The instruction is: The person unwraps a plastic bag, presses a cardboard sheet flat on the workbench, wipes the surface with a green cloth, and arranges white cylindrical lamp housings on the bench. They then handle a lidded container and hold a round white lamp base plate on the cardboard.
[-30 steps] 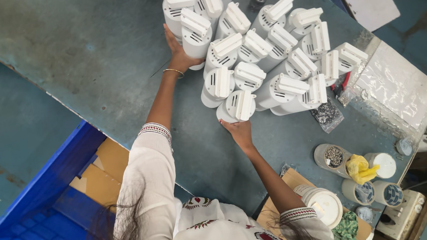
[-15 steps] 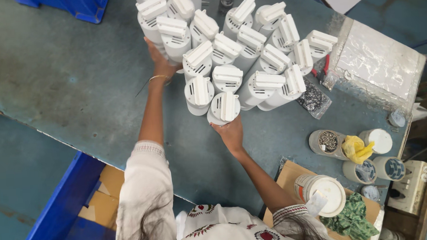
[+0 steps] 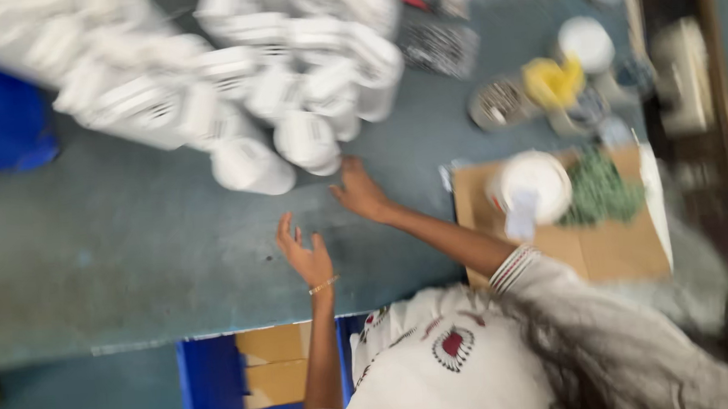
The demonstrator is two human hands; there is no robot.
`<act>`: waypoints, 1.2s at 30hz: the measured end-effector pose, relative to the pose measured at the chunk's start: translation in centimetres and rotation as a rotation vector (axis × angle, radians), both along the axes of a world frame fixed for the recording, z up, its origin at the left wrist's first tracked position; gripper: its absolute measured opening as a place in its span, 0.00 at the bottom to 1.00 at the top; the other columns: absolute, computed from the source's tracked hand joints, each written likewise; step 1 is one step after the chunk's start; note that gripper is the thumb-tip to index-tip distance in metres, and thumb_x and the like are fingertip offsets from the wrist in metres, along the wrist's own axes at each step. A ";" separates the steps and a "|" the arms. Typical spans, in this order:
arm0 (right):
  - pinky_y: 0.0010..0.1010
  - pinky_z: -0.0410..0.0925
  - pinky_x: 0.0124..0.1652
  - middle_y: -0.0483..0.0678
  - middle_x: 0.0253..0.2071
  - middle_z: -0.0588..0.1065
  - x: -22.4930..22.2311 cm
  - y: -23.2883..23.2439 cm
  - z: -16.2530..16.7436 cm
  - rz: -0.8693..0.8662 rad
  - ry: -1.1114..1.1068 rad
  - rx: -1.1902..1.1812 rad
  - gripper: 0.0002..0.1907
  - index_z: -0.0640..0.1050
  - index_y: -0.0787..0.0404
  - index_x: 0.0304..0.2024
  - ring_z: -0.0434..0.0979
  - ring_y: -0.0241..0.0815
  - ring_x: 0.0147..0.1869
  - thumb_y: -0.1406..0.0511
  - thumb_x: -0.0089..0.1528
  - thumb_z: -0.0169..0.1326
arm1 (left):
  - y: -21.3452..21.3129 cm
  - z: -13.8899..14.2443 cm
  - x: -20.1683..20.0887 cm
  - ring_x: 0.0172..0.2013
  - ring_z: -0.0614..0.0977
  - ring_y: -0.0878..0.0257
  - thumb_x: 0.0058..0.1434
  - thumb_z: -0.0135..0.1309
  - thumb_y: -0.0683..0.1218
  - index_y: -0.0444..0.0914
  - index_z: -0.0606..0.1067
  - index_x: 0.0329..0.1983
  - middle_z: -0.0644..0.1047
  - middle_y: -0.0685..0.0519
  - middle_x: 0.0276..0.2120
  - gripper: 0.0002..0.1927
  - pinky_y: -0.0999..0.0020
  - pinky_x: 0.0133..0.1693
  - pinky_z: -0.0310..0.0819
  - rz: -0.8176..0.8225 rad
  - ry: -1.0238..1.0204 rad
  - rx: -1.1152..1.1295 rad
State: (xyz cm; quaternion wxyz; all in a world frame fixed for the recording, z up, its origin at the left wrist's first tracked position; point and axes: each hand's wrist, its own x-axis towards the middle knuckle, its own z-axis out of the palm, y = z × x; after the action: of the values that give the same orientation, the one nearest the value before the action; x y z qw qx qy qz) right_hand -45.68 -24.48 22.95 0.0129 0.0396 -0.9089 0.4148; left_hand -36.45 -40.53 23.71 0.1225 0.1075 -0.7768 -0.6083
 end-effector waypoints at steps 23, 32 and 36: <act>0.37 0.72 0.37 0.55 0.31 0.80 49.5 30.3 -9.1 -0.699 -0.556 -0.238 0.12 0.81 0.66 0.39 0.79 0.43 0.34 0.62 0.62 0.56 | 23.8 8.0 20.1 0.54 0.82 0.57 0.62 0.60 0.47 0.34 0.79 0.48 0.82 0.50 0.50 0.14 0.64 0.59 0.72 -1.878 -0.469 0.215; 0.54 0.70 0.44 0.62 0.45 0.75 55.6 44.6 -21.6 -0.892 -0.739 0.370 0.23 0.75 0.61 0.47 0.73 0.65 0.50 0.52 0.58 0.56 | 29.6 -7.9 28.6 0.39 0.79 0.59 0.67 0.54 0.49 0.35 0.75 0.40 0.79 0.47 0.36 0.11 0.63 0.45 0.74 -1.477 -0.538 0.155; 0.54 0.68 0.55 0.57 0.59 0.72 52.6 48.0 -24.9 -0.828 -0.745 0.440 0.25 0.74 0.55 0.56 0.70 0.61 0.64 0.51 0.60 0.55 | 31.5 -20.0 33.3 0.34 0.79 0.57 0.69 0.50 0.48 0.36 0.73 0.41 0.76 0.44 0.31 0.09 0.65 0.40 0.74 -1.396 -0.499 0.150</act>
State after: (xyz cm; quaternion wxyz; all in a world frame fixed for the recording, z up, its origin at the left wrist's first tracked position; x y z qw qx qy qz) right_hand 6.96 23.57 -1.95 -0.1547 -0.4641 -0.8567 0.1634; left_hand -3.17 -9.06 3.71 -0.4800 -0.2680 -0.6255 -0.5536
